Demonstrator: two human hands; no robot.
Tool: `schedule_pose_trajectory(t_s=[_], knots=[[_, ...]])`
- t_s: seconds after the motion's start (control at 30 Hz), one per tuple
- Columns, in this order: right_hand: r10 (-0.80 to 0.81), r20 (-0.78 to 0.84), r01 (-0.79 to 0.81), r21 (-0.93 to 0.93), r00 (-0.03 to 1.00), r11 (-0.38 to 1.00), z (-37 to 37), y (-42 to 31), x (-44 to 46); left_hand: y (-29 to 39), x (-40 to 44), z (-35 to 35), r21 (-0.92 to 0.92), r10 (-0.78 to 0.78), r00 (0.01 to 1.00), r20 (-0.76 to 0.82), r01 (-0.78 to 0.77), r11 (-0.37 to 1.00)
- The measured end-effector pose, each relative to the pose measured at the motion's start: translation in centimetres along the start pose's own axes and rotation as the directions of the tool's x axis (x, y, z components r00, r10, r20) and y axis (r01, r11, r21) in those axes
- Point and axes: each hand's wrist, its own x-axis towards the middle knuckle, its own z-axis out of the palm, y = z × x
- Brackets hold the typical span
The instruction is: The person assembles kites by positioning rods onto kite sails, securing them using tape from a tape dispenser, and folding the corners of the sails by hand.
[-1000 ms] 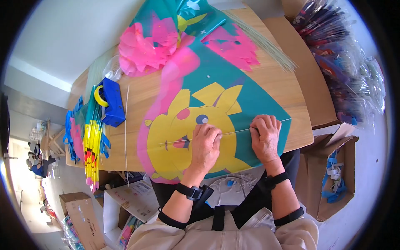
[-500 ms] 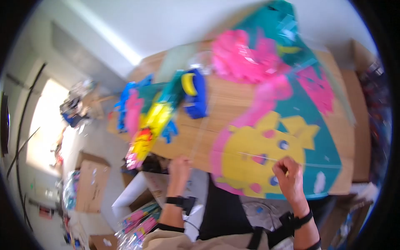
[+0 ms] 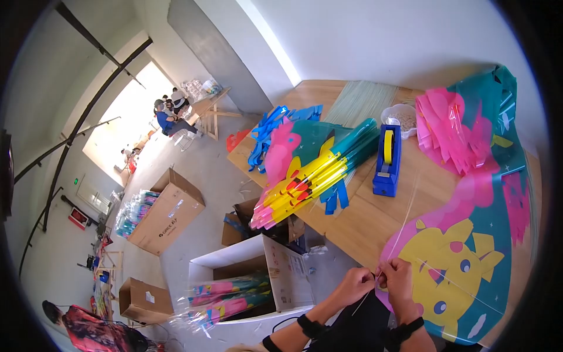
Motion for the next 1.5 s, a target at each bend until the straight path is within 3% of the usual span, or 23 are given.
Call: schedule_pose_trajectory(t_s=[0.07, 0.13, 0.2, 0.23, 0.27, 0.3, 0.33, 0.53, 0.6, 0.73, 1.0, 1.13, 1.2, 1.3, 1.4, 1.5], knots=[[0.003, -0.024, -0.002, 0.007, 1.000, 1.000, 0.5, 0.0, -1.2, -1.1, 0.2, -0.9, -0.087, 0.031, 0.999, 0.045, -0.027, 0.996], [0.059, 0.007, -0.059, 0.056, 0.998, 0.997, 0.7, 0.2, -2.6, -0.8, 0.7, -3.0, -0.061, 0.073, 0.983, -0.166, -0.085, 0.995], [0.132, 0.018, -0.131, -0.045, 0.991, 0.990, 1.2, 0.3, -4.2, -0.9, 2.3, -5.7, 0.182, 0.178, 0.926, -0.332, -0.123, 0.976], [0.131, 0.057, -0.130, -0.025, 0.990, 0.991, 1.2, 1.2, -4.7, 0.8, 2.9, -6.9, 0.206, 0.155, 0.913, -0.376, -0.080, 0.975], [0.092, 0.114, -0.091, -0.012, 0.989, 0.996, 1.2, 1.5, -5.3, -1.9, 5.1, -7.9, 0.377, 0.290, 0.866, -0.408, -0.130, 0.917], [0.124, 0.111, -0.131, 0.057, 0.986, 0.990, 1.5, 2.4, -5.7, -1.5, 6.8, -8.5, 0.062, 0.130, 0.878, -0.460, -0.114, 0.992], [0.052, 0.117, -0.051, -0.011, 0.992, 0.999, 1.8, 2.1, -6.3, -2.8, 9.3, -9.0, -0.160, 0.103, 0.861, -0.497, -0.208, 0.965], [0.075, 0.173, -0.074, -0.008, 0.982, 0.997, 3.1, 2.3, -7.4, 4.0, 16.7, -11.4, -0.300, -0.049, 0.889, -0.455, -0.101, 0.949], [0.081, 0.176, -0.075, -0.041, 0.981, 0.996, 3.5, 2.1, -8.0, 4.7, 19.0, -11.4, -0.216, 0.029, 0.928, -0.372, -0.117, 0.969], [0.083, 0.174, -0.074, -0.055, 0.981, 0.996, 3.5, 2.1, -8.5, 7.6, 21.0, -10.3, -0.254, -0.048, 0.950, -0.308, -0.034, 0.967], [0.062, 0.204, -0.055, -0.036, 0.977, 0.998, 2.6, 2.8, -7.7, 8.9, 24.1, -9.0, -0.073, -0.066, 0.954, -0.291, 0.047, 0.996], [0.052, 0.188, -0.048, -0.024, 0.981, 0.999, 2.6, 2.8, -7.8, 8.2, 25.5, -9.4, -0.080, -0.076, 0.952, -0.297, 0.055, 0.995], [0.078, 0.179, -0.076, -0.022, 0.981, 0.997, 2.6, 2.7, -7.8, 8.4, 25.8, -9.9, -0.156, -0.120, 0.981, -0.150, 0.097, 0.983], [0.080, 0.114, -0.089, 0.076, 0.990, 0.993, 2.5, 2.6, -7.8, 9.4, 25.6, -8.9, -0.176, -0.122, 0.969, -0.216, 0.084, 0.981], [0.070, 0.079, -0.071, 0.005, 0.994, 0.997, 2.3, 1.8, -7.7, 10.2, 25.0, -8.8, -0.210, -0.112, 0.969, -0.220, 0.065, 0.976], [0.070, 0.080, -0.073, 0.037, 0.994, 0.997, 2.4, 2.0, -7.5, 10.3, 22.6, -10.4, -0.405, -0.128, 0.990, -0.060, 0.093, 0.910]])
